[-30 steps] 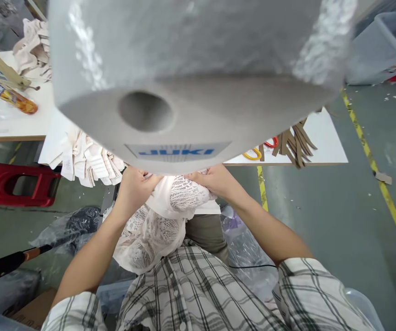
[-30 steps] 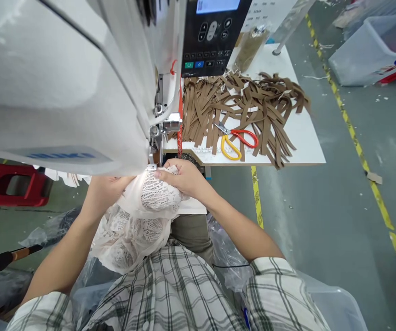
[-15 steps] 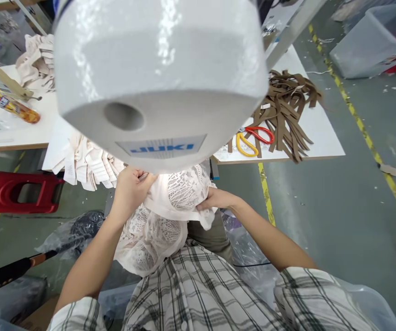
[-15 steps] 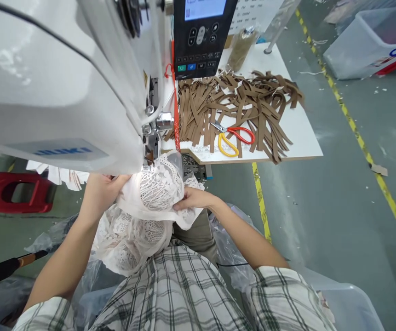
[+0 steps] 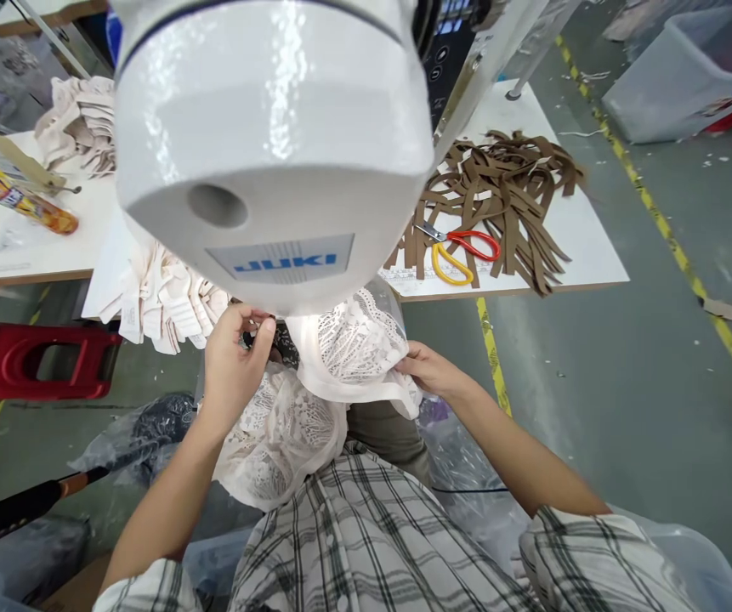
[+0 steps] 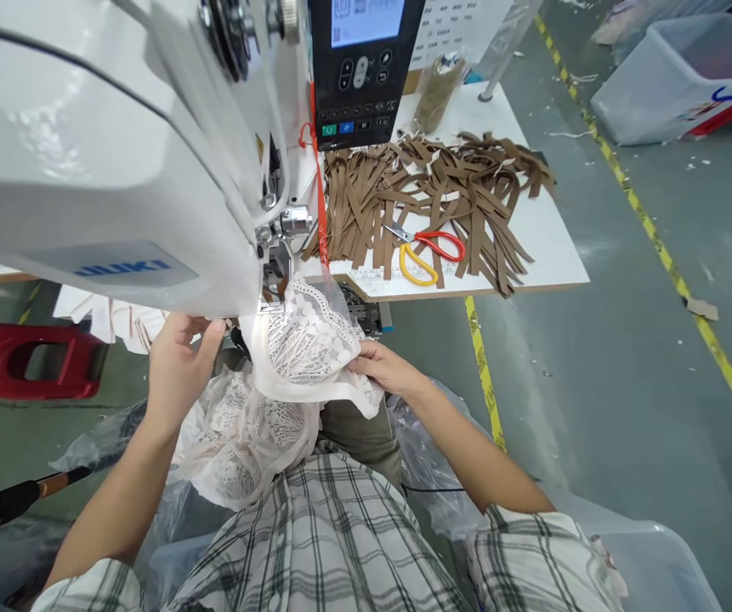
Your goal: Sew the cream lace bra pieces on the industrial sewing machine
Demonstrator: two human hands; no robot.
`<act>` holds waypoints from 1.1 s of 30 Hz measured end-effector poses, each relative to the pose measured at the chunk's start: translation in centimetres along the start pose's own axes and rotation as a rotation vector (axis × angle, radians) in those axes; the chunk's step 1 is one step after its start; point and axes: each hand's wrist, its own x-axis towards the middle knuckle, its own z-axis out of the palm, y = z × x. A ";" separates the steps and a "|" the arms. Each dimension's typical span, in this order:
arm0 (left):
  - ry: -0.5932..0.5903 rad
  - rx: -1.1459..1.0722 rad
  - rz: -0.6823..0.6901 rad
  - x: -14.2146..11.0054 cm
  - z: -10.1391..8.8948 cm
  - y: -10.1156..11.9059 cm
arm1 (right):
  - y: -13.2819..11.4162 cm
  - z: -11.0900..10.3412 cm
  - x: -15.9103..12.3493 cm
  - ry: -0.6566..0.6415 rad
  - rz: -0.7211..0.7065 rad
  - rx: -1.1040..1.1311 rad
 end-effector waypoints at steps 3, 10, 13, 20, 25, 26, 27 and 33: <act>0.090 0.065 0.321 -2.3 0.4 2.2 | -1.9 0.1 -1.0 0.041 -0.132 -0.170; -0.392 0.080 0.956 -5.5 0.8 8.4 | -9.4 7.1 -4.6 -0.568 -0.284 -0.845; -0.675 0.101 0.605 -4.1 -0.1 6.9 | -11.2 8.9 -4.3 -0.521 -0.238 -0.942; -0.498 -0.039 -0.058 1.2 -1.7 2.5 | -11.7 7.0 1.8 -0.124 -0.394 -1.033; -0.384 -0.102 -0.022 3.6 -0.8 1.4 | -12.1 6.7 4.0 0.006 -0.153 -0.940; -0.373 -0.130 0.016 4.0 -0.5 1.1 | -12.1 6.6 4.2 0.007 -0.129 -0.918; -0.356 -0.156 0.052 4.3 -0.3 0.8 | -12.2 6.6 4.4 0.010 -0.119 -0.898; -0.364 -0.232 0.087 5.5 0.3 -0.5 | -12.3 6.2 5.4 0.088 -0.104 -0.852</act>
